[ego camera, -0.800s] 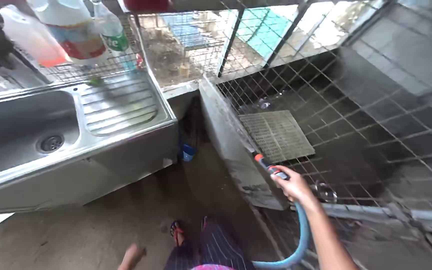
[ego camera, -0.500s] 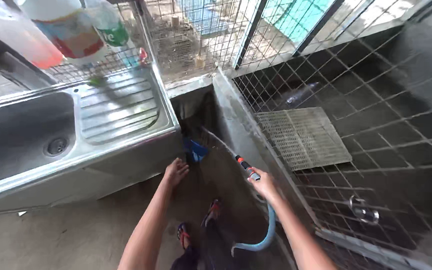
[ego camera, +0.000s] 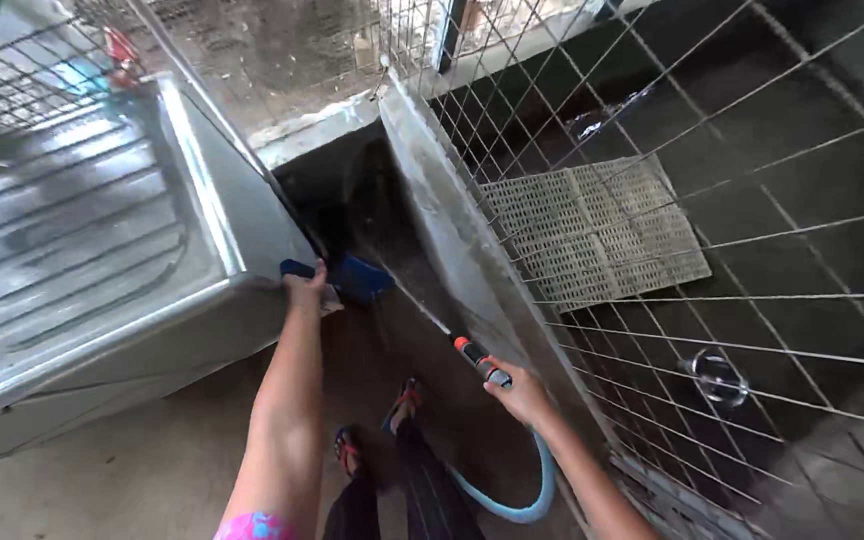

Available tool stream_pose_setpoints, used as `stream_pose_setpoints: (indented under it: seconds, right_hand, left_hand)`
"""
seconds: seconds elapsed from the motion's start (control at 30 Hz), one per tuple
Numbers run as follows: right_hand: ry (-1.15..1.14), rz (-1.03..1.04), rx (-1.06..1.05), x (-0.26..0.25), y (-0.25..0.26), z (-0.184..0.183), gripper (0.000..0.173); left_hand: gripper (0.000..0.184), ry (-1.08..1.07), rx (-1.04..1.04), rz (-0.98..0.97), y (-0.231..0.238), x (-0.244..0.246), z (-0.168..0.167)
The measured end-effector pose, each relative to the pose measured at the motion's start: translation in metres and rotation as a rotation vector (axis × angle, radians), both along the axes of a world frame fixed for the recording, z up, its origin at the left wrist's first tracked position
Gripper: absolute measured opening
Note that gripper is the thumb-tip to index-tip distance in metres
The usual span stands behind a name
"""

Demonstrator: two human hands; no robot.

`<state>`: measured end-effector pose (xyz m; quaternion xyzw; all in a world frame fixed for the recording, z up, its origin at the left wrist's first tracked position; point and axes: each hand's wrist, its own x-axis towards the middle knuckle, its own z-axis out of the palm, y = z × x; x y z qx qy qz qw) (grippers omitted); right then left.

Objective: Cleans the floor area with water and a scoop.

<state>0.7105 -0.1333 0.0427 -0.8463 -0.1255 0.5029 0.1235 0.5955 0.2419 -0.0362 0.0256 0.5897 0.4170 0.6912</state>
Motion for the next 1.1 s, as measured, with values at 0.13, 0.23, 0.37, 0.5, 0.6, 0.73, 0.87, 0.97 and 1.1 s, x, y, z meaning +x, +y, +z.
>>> stream_pose_setpoints:
  seconds: [0.13,0.23,0.37,0.5,0.6,0.73,0.87,0.97,1.1]
  right_hand:
    - [0.075,0.047,-0.065,0.011,-0.002,-0.005,0.058]
    - [0.087,0.061,-0.071,0.018,-0.003,-0.014,0.058]
    - [0.131,0.057,-0.043,0.031,0.001,-0.016,0.056]
    - [0.137,0.041,-0.008,0.044,-0.001,-0.019,0.055]
    - [0.152,0.034,-0.018,0.051,-0.003,-0.023,0.054]
    - [0.153,0.02,-0.023,0.055,-0.003,-0.026,0.056]
    - [0.145,0.037,-0.015,0.057,-0.005,-0.032,0.055]
    - [0.158,0.045,-0.009,0.06,-0.006,-0.033,0.055]
    - [0.188,0.043,-0.012,0.067,-0.005,-0.034,0.055]
  left_hand:
    - [0.047,-0.054,0.024,0.076,0.01,0.001,-0.009]
    - [0.039,-0.118,0.01,0.115,0.019,0.002,-0.013]
    - [0.043,-0.193,0.007,0.189,0.035,0.004,-0.022]
    - [0.021,-0.061,-0.008,-0.052,0.048,0.009,-0.021]
    - [0.017,0.003,-0.129,-0.162,0.051,0.025,-0.001]
    - [0.069,0.41,-0.078,-0.545,0.051,0.038,0.013]
    - [0.076,1.011,0.102,-1.045,0.056,0.033,-0.005]
    - [0.063,1.391,0.343,-1.299,0.048,0.037,0.018]
    - [0.065,1.775,0.656,-1.785,0.072,0.026,0.01]
